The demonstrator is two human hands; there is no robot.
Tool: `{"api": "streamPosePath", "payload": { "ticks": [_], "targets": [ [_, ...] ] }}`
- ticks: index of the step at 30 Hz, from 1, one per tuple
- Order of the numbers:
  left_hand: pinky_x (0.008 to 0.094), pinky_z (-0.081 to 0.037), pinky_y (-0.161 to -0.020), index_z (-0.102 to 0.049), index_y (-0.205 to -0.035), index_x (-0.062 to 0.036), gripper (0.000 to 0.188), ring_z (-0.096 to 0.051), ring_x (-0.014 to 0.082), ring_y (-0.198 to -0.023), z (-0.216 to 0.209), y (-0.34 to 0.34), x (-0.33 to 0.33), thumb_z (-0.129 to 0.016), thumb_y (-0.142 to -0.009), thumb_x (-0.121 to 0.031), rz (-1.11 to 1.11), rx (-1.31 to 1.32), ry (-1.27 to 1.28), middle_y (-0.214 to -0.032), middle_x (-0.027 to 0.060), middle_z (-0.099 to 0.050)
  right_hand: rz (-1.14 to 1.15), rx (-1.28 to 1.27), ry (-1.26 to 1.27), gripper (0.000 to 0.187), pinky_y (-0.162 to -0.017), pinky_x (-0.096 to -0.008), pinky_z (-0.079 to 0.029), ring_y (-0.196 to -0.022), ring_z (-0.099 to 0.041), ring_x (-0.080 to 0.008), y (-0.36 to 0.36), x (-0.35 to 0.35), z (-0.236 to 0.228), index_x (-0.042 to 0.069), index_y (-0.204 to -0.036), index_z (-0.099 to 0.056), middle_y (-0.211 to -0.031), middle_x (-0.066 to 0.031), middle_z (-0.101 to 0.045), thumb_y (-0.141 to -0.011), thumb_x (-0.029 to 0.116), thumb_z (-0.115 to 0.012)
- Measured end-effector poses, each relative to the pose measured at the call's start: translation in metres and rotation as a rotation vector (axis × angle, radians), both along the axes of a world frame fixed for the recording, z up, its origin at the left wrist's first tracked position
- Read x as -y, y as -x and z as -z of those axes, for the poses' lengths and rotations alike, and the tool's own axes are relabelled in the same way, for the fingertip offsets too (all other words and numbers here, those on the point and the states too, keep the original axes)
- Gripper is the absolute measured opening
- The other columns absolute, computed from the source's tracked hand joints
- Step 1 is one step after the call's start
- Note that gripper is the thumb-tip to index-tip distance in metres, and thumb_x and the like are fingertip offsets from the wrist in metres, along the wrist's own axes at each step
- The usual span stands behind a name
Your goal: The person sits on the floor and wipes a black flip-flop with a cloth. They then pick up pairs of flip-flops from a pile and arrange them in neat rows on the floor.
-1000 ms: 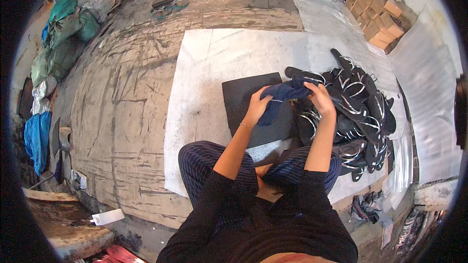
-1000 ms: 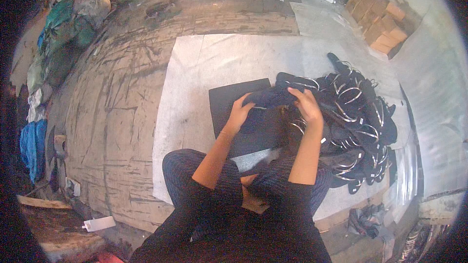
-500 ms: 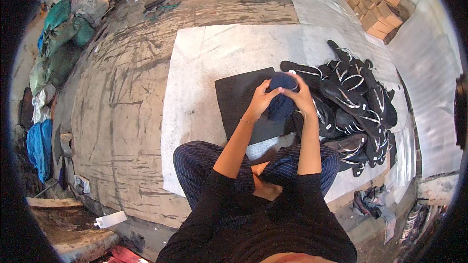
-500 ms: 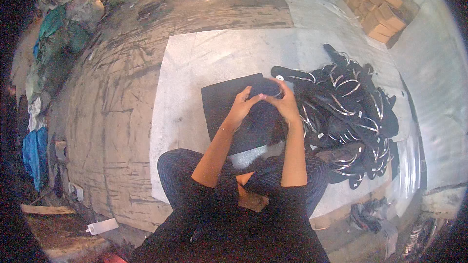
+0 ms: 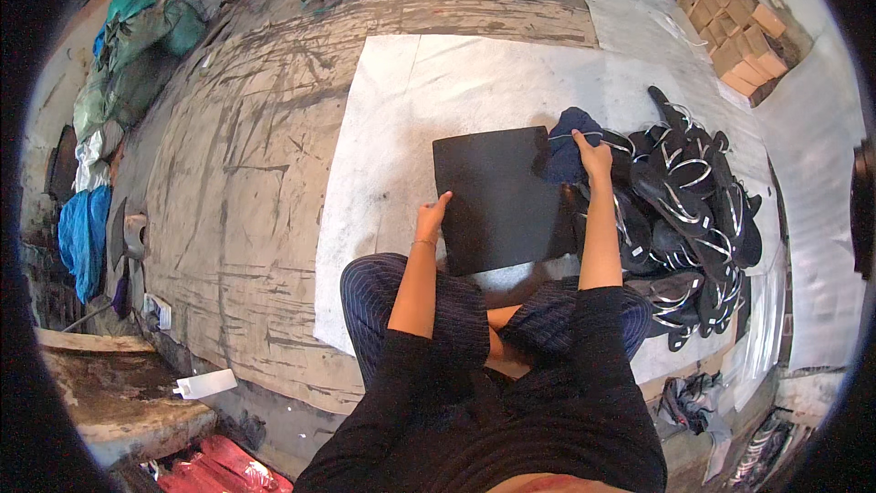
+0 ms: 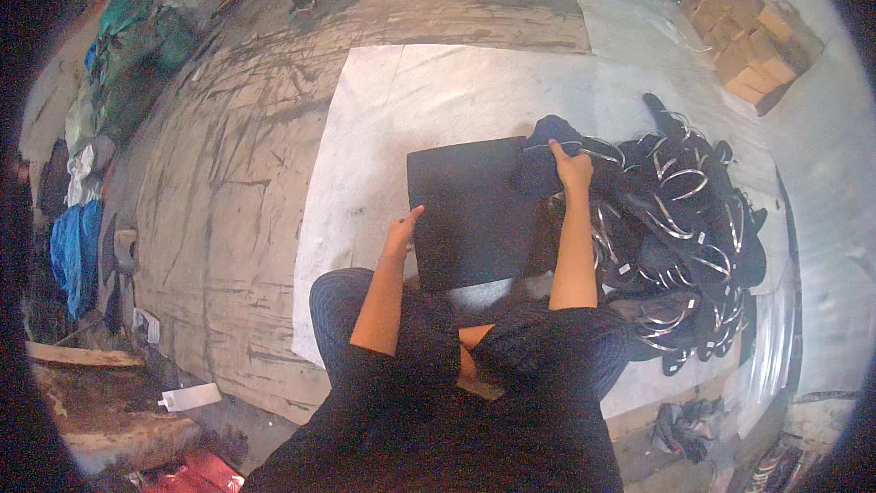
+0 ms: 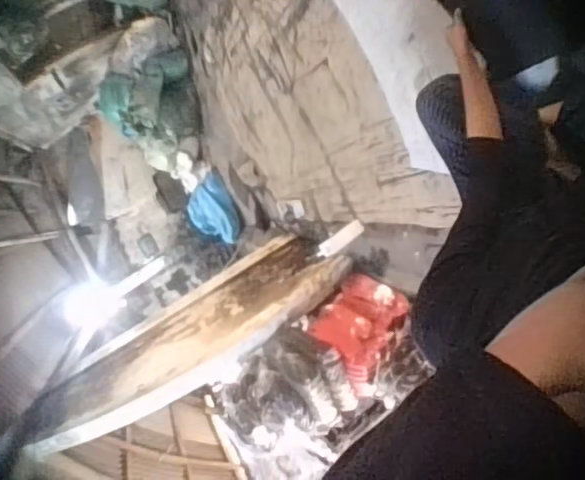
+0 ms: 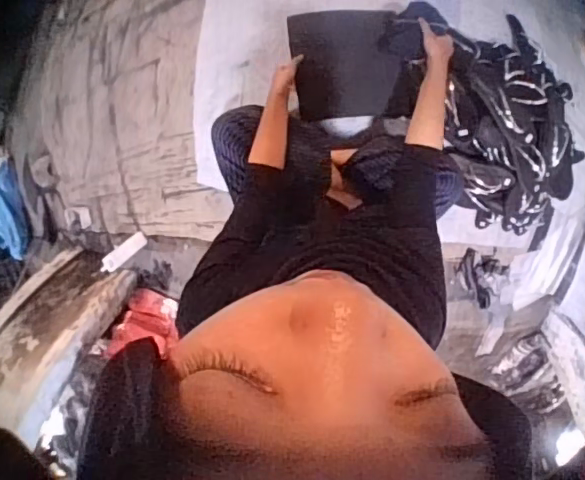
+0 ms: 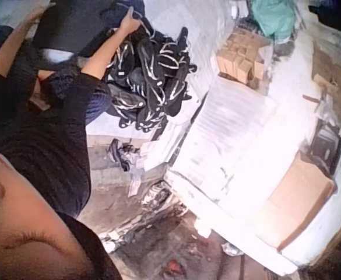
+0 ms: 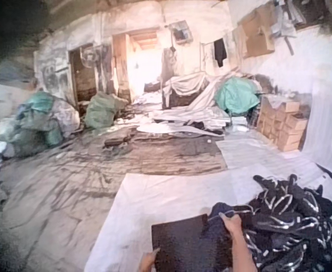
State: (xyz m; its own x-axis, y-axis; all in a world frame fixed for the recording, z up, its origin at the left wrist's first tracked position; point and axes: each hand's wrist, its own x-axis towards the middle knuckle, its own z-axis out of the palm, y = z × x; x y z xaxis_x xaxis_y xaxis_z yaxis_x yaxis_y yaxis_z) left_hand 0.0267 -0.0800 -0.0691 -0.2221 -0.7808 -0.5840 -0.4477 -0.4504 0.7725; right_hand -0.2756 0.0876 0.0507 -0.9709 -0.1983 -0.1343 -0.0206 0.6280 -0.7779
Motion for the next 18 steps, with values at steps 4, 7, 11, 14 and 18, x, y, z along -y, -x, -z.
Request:
{"api": "streamPosePath", "payload": {
  "ticks": [4,7,11,14,18],
  "targets": [
    [0.0325,-0.047,-0.084,-0.055,-0.113,0.0135,0.083,-0.061,0.0246,-0.099,-0.034,0.03,-0.032,-0.08,-0.063,-0.048,0.206,-0.094,-0.1,-0.109,0.019,-0.062,-0.031,0.021,0.269,0.067,-0.083,-0.0357,-0.046,-0.093,-0.063,-0.0316,0.009,-0.032,-0.008,-0.013,-0.1,-0.062,-0.1,-0.0239,-0.064,-0.065,0.042,-0.077],
    [0.0314,-0.048,-0.082,-0.057,-0.111,0.0123,0.08,-0.062,0.0241,-0.097,-0.035,0.039,-0.04,-0.083,-0.061,-0.045,0.224,-0.175,-0.057,-0.106,0.0183,-0.063,0.099,0.009,0.295,0.057,-0.079,-0.0344,-0.047,-0.085,-0.063,-0.0267,0.015,-0.046,-0.021,-0.012,-0.1,-0.062,-0.098,-0.0187,-0.065,-0.067,0.032,-0.078],
    [0.0312,-0.048,-0.082,-0.059,-0.109,0.0122,0.08,-0.062,0.0239,-0.096,0.0,0.016,-0.016,-0.085,-0.058,-0.043,0.151,-0.212,-0.017,-0.105,0.0177,-0.064,-0.008,0.189,0.578,0.049,-0.077,-0.0339,-0.047,-0.087,-0.062,-0.0222,-0.053,-0.033,-0.084,-0.009,-0.1,-0.063,-0.096,-0.0159,-0.065,-0.07,0.028,-0.075],
    [0.0315,-0.048,-0.083,-0.058,-0.11,0.0126,0.082,-0.062,0.0245,-0.097,-0.008,0.018,-0.011,-0.086,-0.056,-0.043,0.195,-0.262,-0.164,-0.107,0.0182,-0.063,-0.075,0.326,0.532,0.045,-0.077,-0.0334,-0.047,-0.087,-0.06,-0.0221,-0.07,-0.035,-0.089,-0.004,-0.103,-0.061,-0.097,-0.0124,-0.063,-0.072,0.026,-0.073],
    [0.034,-0.048,-0.083,-0.057,-0.107,0.0163,0.08,-0.062,0.0272,-0.095,-0.054,0.021,-0.036,-0.083,-0.059,-0.042,0.212,-0.255,-0.154,-0.105,0.0201,-0.063,-0.034,0.468,0.472,0.046,-0.081,-0.0349,-0.046,-0.092,-0.059,-0.0232,-0.087,-0.036,-0.085,0.0,-0.108,-0.059,-0.101,-0.0115,-0.063,-0.073,0.026,-0.072]
  ]
}}
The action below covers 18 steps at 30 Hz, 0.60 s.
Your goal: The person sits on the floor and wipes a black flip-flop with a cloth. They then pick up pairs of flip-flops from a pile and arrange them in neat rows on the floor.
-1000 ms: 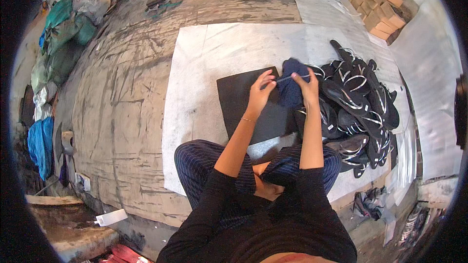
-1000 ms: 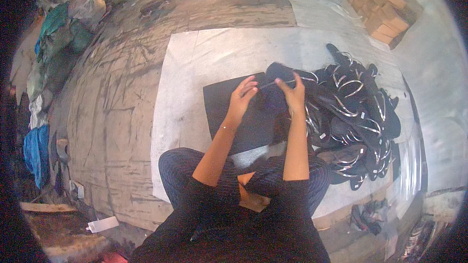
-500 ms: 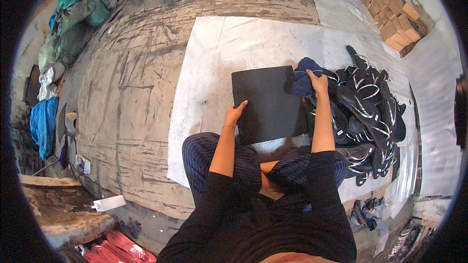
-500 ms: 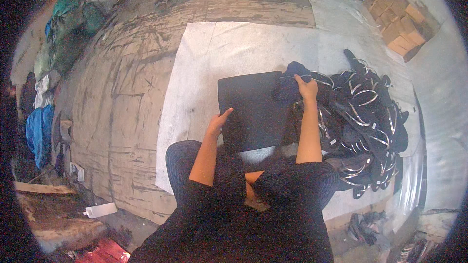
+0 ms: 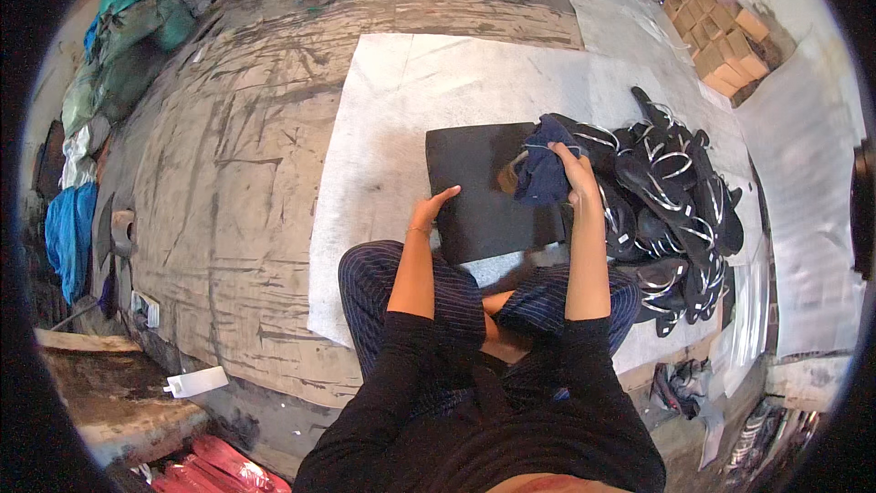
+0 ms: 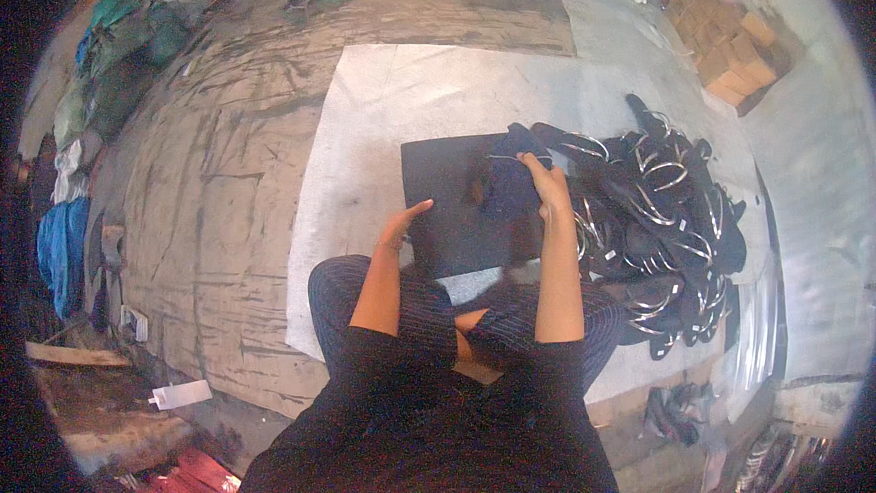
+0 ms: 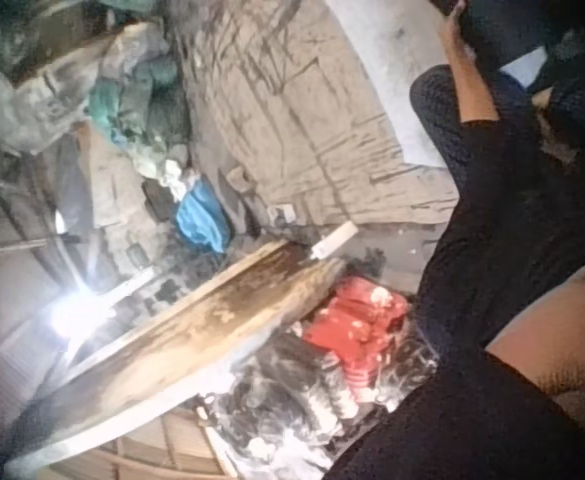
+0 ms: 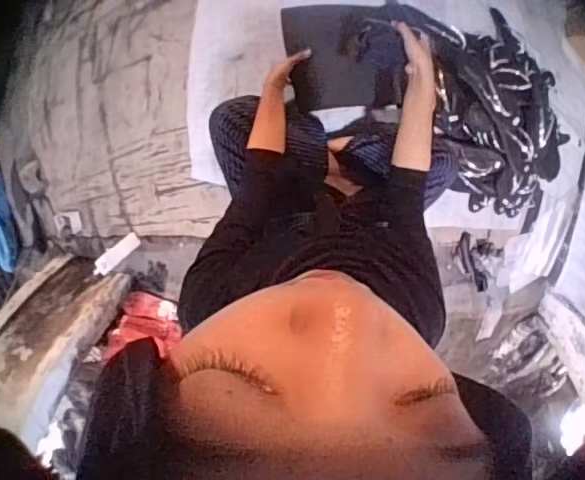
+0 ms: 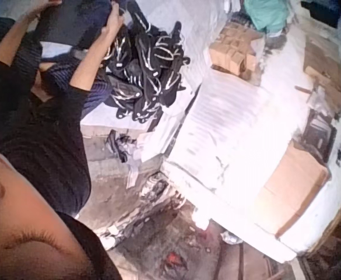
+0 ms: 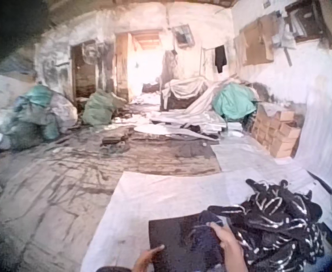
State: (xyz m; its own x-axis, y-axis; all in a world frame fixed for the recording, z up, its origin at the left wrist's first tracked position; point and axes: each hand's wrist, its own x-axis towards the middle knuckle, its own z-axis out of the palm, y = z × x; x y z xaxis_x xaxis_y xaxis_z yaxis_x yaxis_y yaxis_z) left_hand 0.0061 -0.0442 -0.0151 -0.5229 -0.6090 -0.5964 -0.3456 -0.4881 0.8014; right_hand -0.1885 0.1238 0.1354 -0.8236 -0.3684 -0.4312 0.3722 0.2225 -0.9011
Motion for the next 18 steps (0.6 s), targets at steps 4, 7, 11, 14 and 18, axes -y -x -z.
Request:
{"api": "streamPosePath", "payload": {
  "ticks": [4,7,11,14,18],
  "targets": [
    [0.0357,-0.048,-0.082,-0.057,-0.106,0.0169,0.073,-0.063,0.029,-0.092,0.018,0.003,0.006,-0.08,-0.063,-0.036,-0.096,-0.075,-0.013,-0.106,0.0222,-0.062,-0.124,-0.385,0.009,0.043,-0.085,-0.0385,-0.045,-0.098,-0.059,-0.0297,0.001,0.008,0.002,0.001,-0.115,-0.057,-0.109,-0.0181,-0.06,-0.078,0.021,-0.069],
    [0.0354,-0.048,-0.082,-0.057,-0.108,0.0151,0.069,-0.063,0.03,-0.091,0.021,0.008,0.0,-0.079,-0.063,-0.032,-0.09,-0.202,-0.131,-0.105,0.0228,-0.062,-0.036,-1.207,-0.156,0.04,-0.086,-0.0429,-0.046,-0.1,-0.058,-0.0365,-0.012,0.015,0.0,0.011,-0.121,-0.055,-0.118,-0.0232,-0.051,-0.082,0.016,-0.063],
    [0.0346,-0.049,-0.078,-0.058,-0.106,0.0136,0.064,-0.064,0.0283,-0.085,0.048,0.003,0.011,-0.078,-0.063,-0.03,-0.177,-0.278,-0.188,-0.098,0.0202,-0.064,-0.2,-1.092,-0.445,0.038,-0.084,-0.0464,-0.048,-0.103,-0.056,-0.0406,-0.035,0.029,-0.01,0.026,-0.122,-0.054,-0.125,-0.0246,-0.043,-0.085,0.018,-0.06],
    [0.0339,-0.049,-0.076,-0.058,-0.105,0.0136,0.062,-0.064,0.0272,-0.082,0.046,0.002,0.012,-0.077,-0.063,-0.028,-0.202,-0.292,-0.204,-0.097,0.0189,-0.065,-0.151,-1.097,-0.469,0.054,-0.08,-0.0471,-0.049,-0.101,-0.056,-0.0424,-0.06,0.033,-0.017,0.025,-0.123,-0.05,-0.12,-0.026,-0.044,-0.074,0.028,-0.073],
    [0.0321,-0.049,-0.076,-0.059,-0.104,0.013,0.059,-0.063,0.0266,-0.082,0.021,0.003,0.01,-0.077,-0.064,-0.028,-0.286,-0.306,-0.225,-0.097,0.0185,-0.064,-0.203,-1.092,-0.418,0.069,-0.078,-0.0456,-0.05,-0.098,-0.056,-0.0424,-0.049,0.043,-0.027,0.023,-0.123,-0.048,-0.109,-0.0237,-0.048,-0.062,0.024,-0.081]
  ]
}}
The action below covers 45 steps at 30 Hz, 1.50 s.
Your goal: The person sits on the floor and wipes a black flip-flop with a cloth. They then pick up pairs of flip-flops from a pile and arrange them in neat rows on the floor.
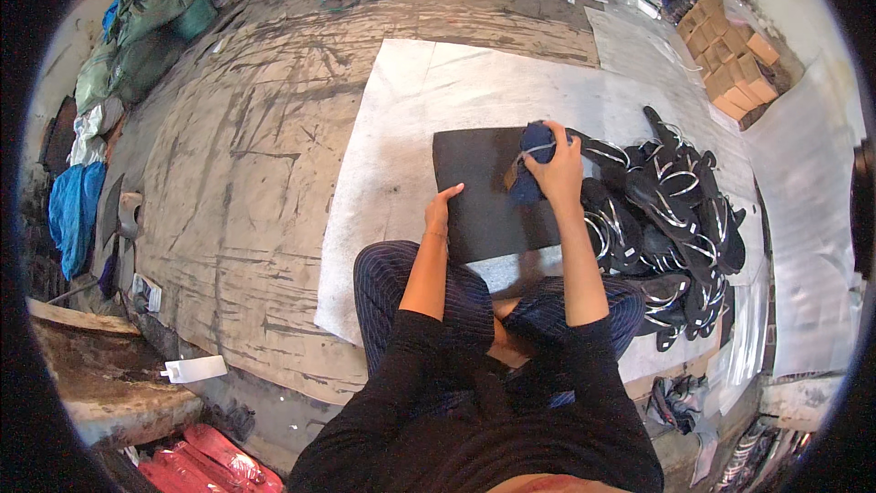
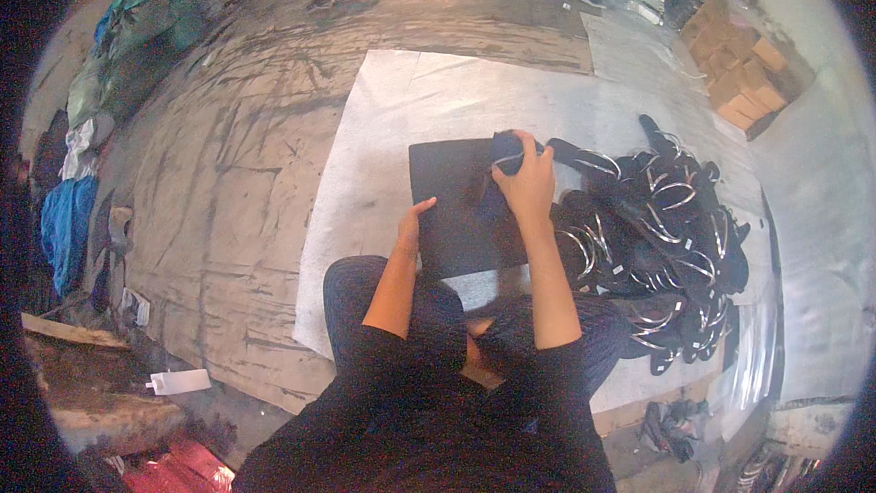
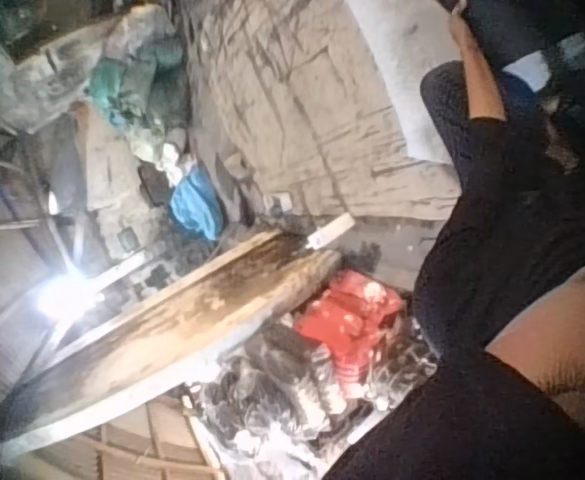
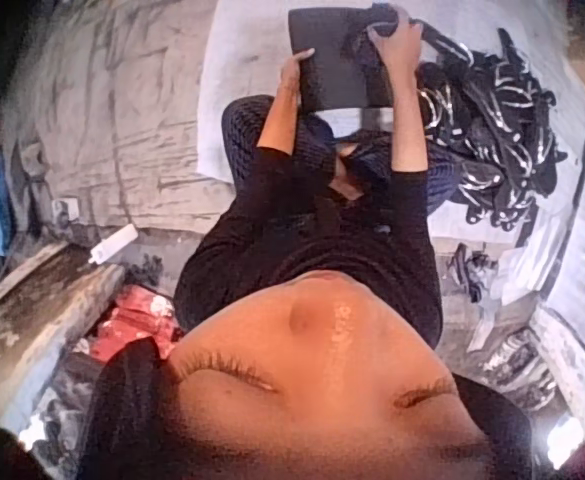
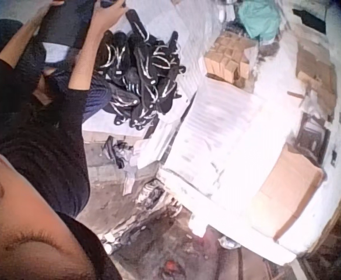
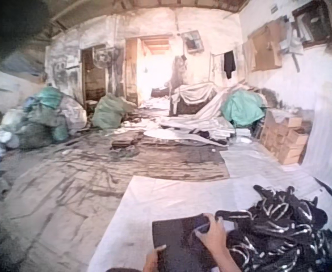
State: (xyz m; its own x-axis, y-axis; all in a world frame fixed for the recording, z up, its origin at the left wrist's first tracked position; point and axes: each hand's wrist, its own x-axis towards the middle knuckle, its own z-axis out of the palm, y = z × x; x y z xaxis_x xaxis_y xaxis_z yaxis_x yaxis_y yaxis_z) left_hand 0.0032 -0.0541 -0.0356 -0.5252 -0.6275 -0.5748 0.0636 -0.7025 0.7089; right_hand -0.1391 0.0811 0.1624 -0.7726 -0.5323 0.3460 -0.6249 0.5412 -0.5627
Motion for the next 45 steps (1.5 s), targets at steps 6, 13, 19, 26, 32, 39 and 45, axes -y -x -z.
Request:
{"api": "streamPosePath", "payload": {
  "ticks": [6,13,19,26,32,39,45],
  "targets": [
    [0.0314,-0.049,-0.077,-0.06,-0.103,0.0097,0.052,-0.063,0.0257,-0.084,-0.043,-0.024,0.069,-0.074,-0.068,-0.027,-0.127,-0.227,0.036,-0.097,0.0162,-0.065,-0.22,-0.156,0.204,0.063,-0.079,-0.044,-0.05,-0.093,-0.059,-0.0396,-0.016,0.075,-0.064,0.022,-0.118,-0.052,-0.098,-0.0199,-0.055,-0.061,0.017,-0.078],
    [0.033,-0.05,-0.079,-0.063,-0.102,0.0028,0.036,-0.063,0.0265,-0.085,-0.095,-0.121,0.131,-0.066,-0.078,-0.024,-0.232,-0.364,0.053,-0.098,0.0152,-0.066,-0.392,-0.075,0.116,0.067,-0.079,-0.0429,-0.052,-0.094,-0.061,-0.0379,-0.106,0.179,-0.11,0.023,-0.119,-0.052,-0.099,-0.0203,-0.055,-0.059,0.015,-0.081],
    [0.0382,-0.049,-0.079,-0.058,-0.11,0.0039,0.045,-0.062,0.0291,-0.087,-0.063,-0.244,0.154,-0.064,-0.079,-0.028,-0.405,-0.349,0.109,-0.101,0.016,-0.064,-0.683,-0.028,0.182,0.064,-0.077,-0.0431,-0.052,-0.09,-0.061,-0.0399,-0.205,0.253,-0.074,0.02,-0.116,-0.055,-0.096,-0.0224,-0.056,-0.058,0.013,-0.08],
    [0.0313,-0.047,-0.082,-0.058,-0.109,0.0088,0.058,-0.062,0.027,-0.091,-0.022,-0.391,0.142,-0.073,-0.071,-0.032,-0.749,-0.023,0.068,-0.104,0.0171,-0.064,-0.98,0.112,0.151,0.063,-0.079,-0.0431,-0.047,-0.09,-0.058,-0.0392,-0.325,0.312,-0.013,0.018,-0.115,-0.056,-0.094,-0.0216,-0.059,-0.057,0.017,-0.079],
    [0.0331,-0.045,-0.086,-0.059,-0.112,0.0066,0.066,-0.061,0.0278,-0.096,0.006,-0.442,0.115,-0.073,-0.069,-0.041,-0.814,0.13,0.009,-0.108,0.0182,-0.063,-1.051,0.161,-0.079,0.065,-0.079,-0.0435,-0.049,-0.099,-0.056,-0.0382,-0.376,0.312,0.02,0.024,-0.116,-0.053,-0.107,-0.0176,-0.052,-0.058,0.019,-0.082],
    [0.0394,-0.043,-0.092,-0.056,-0.116,0.0114,0.093,-0.057,0.0352,-0.107,0.042,-0.446,0.107,-0.07,-0.063,-0.064,-0.937,0.77,0.235,-0.114,0.0232,-0.06,-1.159,-0.082,0.089,0.063,-0.085,-0.0433,-0.044,-0.109,-0.048,-0.034,-0.406,0.292,0.002,0.024,-0.115,-0.056,-0.112,-0.0141,-0.05,-0.057,0.018,-0.08],
    [0.042,-0.045,-0.089,-0.061,-0.117,-0.0017,0.082,-0.058,0.0397,-0.105,-0.003,-0.413,0.097,-0.062,-0.068,-0.068,-0.785,0.979,0.245,-0.11,0.027,-0.061,-1.293,-0.537,-0.093,0.056,-0.089,-0.0455,-0.034,-0.111,-0.044,-0.0272,-0.426,0.26,0.016,0.028,-0.112,-0.06,-0.117,-0.0077,-0.05,-0.059,0.02,-0.076]
  ]
}}
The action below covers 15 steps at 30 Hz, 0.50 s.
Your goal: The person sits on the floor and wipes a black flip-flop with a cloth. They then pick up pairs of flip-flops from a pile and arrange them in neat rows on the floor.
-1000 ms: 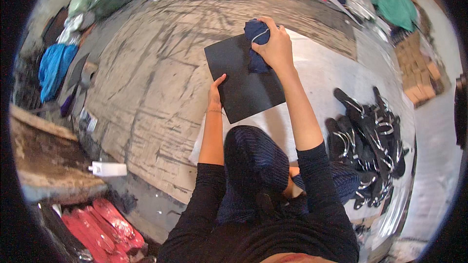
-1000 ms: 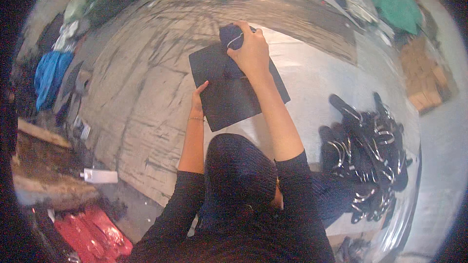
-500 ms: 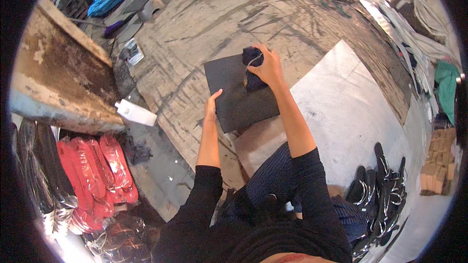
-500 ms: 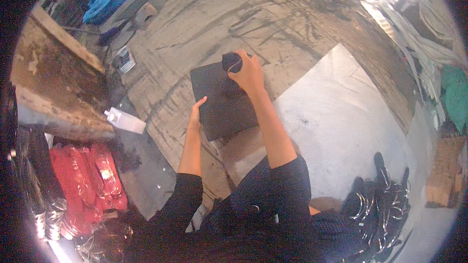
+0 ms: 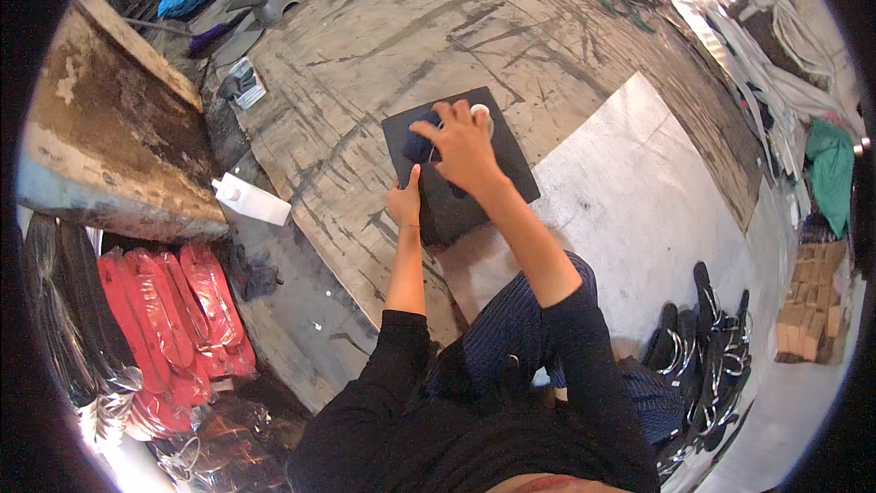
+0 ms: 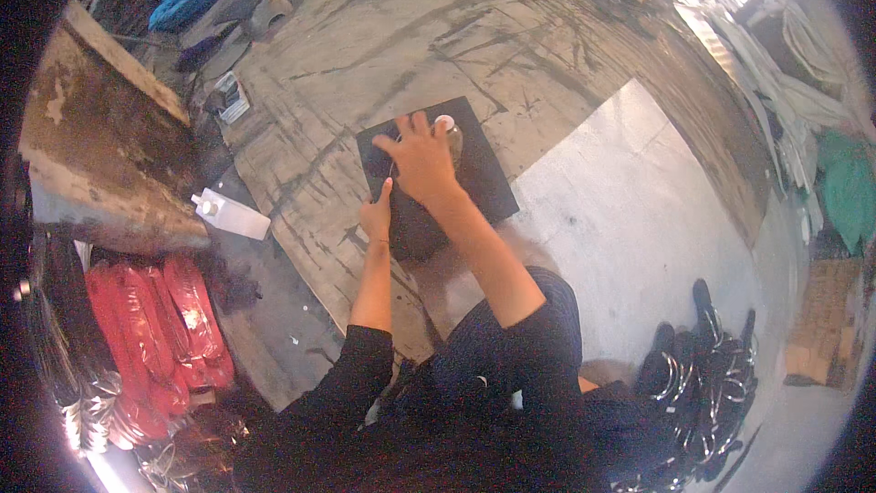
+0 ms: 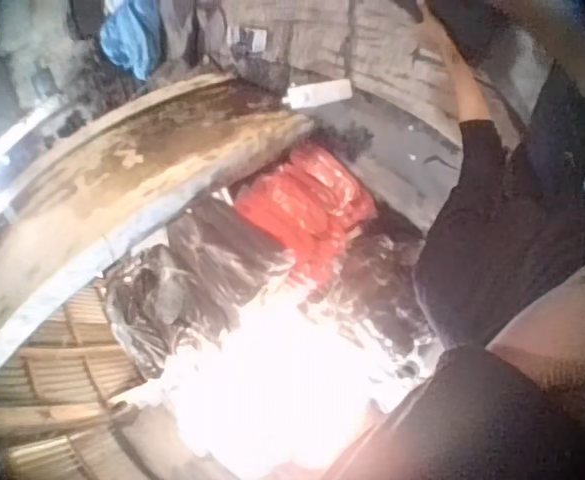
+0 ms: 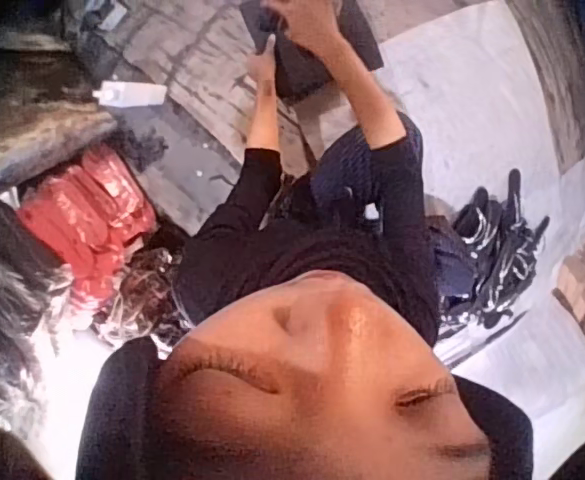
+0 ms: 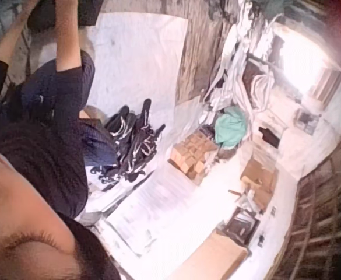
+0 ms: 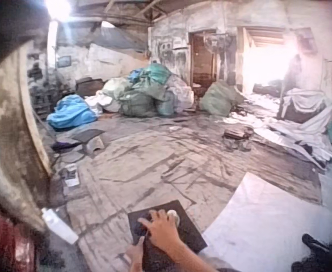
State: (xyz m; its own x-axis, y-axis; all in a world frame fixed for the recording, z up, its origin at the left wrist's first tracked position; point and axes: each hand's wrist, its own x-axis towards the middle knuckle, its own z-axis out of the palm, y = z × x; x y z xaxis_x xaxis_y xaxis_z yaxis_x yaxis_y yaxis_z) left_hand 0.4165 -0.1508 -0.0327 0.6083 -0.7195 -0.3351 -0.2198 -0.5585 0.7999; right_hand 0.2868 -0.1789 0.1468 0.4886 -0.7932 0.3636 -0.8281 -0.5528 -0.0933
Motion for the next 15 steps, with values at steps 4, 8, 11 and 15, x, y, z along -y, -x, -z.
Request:
{"api": "streamPosePath", "payload": {
  "ticks": [4,8,11,15],
  "targets": [
    [0.0443,-0.045,-0.087,-0.062,-0.115,-0.0029,0.075,-0.053,0.0381,-0.107,0.02,-0.015,0.003,-0.058,-0.074,-0.066,0.025,0.278,0.082,-0.105,0.0263,-0.061,0.078,-0.237,0.145,0.03,-0.091,-0.0474,-0.032,-0.114,-0.042,-0.0244,-0.016,0.0,0.053,0.021,-0.104,-0.064,-0.121,-0.0038,-0.05,-0.074,0.023,-0.063],
    [0.0439,-0.041,-0.091,-0.048,-0.122,0.0058,0.059,-0.047,0.0409,-0.106,0.011,0.016,-0.003,-0.066,-0.079,-0.03,0.073,0.394,0.271,-0.113,0.0277,-0.048,0.147,-0.211,0.173,0.02,-0.096,-0.0475,-0.029,-0.117,-0.04,-0.0231,0.005,-0.021,0.079,0.015,-0.094,-0.066,-0.121,-0.0028,-0.051,-0.079,0.021,-0.055],
    [0.0462,-0.037,-0.092,-0.039,-0.129,0.0048,0.059,-0.042,0.0398,-0.109,-0.008,0.033,-0.018,-0.058,-0.075,-0.009,-0.076,0.41,0.51,-0.117,0.0242,-0.042,0.146,0.003,0.087,0.019,-0.093,-0.0461,-0.03,-0.113,-0.041,-0.0226,0.019,-0.06,0.057,0.016,-0.094,-0.066,-0.117,-0.002,-0.052,-0.077,0.019,-0.058],
    [0.044,-0.038,-0.087,-0.046,-0.123,-0.002,0.05,-0.042,0.034,-0.101,-0.043,0.078,-0.042,-0.053,-0.074,-0.003,-0.068,0.496,0.601,-0.111,0.0199,-0.044,0.291,0.335,0.017,0.023,-0.09,-0.0439,-0.031,-0.108,-0.044,-0.0215,0.073,-0.125,0.04,0.019,-0.093,-0.067,-0.111,0.0007,-0.054,-0.071,0.012,-0.065]
  ]
}}
